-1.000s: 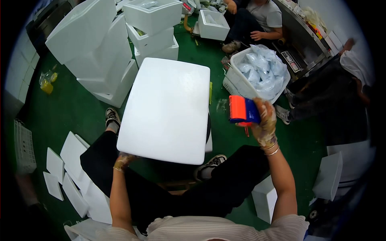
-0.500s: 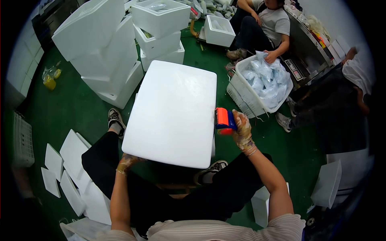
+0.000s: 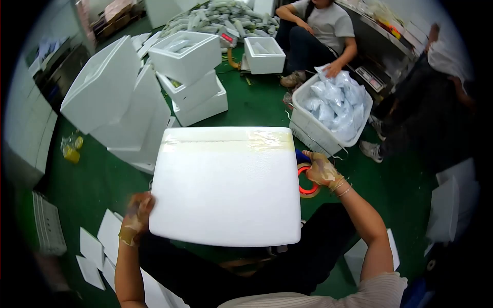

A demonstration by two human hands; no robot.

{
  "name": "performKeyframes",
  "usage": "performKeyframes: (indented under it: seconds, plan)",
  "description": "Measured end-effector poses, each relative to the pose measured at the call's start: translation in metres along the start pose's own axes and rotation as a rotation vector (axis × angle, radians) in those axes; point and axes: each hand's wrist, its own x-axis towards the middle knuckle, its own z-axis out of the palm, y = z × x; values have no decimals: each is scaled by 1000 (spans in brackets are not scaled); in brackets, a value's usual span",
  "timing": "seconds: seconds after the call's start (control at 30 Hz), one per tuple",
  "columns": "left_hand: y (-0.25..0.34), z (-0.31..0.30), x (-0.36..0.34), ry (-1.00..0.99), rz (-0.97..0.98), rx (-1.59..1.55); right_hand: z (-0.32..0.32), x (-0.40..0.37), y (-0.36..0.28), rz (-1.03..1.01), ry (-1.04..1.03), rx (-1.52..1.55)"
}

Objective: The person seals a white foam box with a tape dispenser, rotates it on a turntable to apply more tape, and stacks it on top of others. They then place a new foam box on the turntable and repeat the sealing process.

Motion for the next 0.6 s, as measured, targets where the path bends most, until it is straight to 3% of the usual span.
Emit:
performKeyframes:
  seconds: [0.1, 0.17, 0.23, 0.3, 0.37, 0.43, 0.53, 0.6]
  plan:
    - [-12, -16, 38, -347, -264, -266, 30, 1, 36, 113, 38, 151]
    - [4, -42, 84, -190, -18, -658, 20, -4, 10, 71, 74, 92]
    - [5, -44, 173, -116, 413, -731, 37, -8, 19, -122, 349, 136]
    - [68, -34, 245, -59, 444, -607, 24, -10, 14, -33, 299, 184]
    - [150, -23, 317, -468, 489, -330, 22, -14, 14, 51, 235, 225]
    - [151, 36, 373, -754, 310, -615, 26, -15, 23, 56, 171, 242]
    - [188, 99, 388, -1008, 280, -591, 29, -26, 19, 126, 148, 317]
    - [197, 129, 390, -1318, 176, -366, 34, -30, 20, 113, 159, 342]
